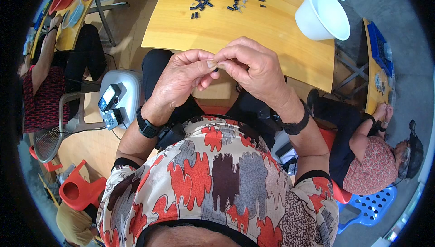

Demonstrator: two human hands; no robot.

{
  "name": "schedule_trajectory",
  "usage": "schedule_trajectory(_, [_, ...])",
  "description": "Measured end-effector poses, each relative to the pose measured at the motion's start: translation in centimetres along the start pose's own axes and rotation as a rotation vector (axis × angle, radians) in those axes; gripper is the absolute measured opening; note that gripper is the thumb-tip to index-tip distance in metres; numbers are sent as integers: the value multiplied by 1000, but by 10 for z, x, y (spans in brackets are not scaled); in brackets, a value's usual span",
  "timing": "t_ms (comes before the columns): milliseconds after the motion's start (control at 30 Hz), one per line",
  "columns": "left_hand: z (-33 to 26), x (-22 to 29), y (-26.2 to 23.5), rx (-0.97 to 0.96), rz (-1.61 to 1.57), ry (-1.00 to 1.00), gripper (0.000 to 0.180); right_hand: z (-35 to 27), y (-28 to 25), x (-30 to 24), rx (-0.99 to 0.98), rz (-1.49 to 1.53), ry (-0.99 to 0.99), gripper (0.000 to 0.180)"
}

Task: Assembling small black plastic components by snapping pieces together.

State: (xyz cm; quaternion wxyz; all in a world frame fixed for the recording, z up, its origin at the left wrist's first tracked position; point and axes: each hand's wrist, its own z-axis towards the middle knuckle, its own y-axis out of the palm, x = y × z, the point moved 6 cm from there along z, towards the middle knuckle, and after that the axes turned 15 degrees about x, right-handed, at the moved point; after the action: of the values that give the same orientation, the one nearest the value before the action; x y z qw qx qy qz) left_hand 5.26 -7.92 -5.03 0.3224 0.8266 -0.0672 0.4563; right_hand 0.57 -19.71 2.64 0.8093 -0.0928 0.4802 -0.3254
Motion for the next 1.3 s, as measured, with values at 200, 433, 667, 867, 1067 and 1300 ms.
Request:
schedule_trajectory(200, [-1,0,4,5,-28,-22,13,-15,5,22,55,392,323,11])
schedule_trajectory(433, [-4,0,4,-46,-55,-39,19,-37,13,48,170,852,792,13])
schedule_trajectory(667, [-5,1,5,-11,-203,-47,20,-39,15,47,218,995,852,12])
schedule_trajectory(867, [-7,1,4,-9,-224,-23,21,-36,10,35,197,759,678,10])
schedule_trajectory(1067, [-10,2,5,-19,-219,18,19,-28,8,22,182,630,469,10])
schedule_trajectory(1300, [-13,6,4,5,-184,41,18,-25,4,14,157,446,312,8])
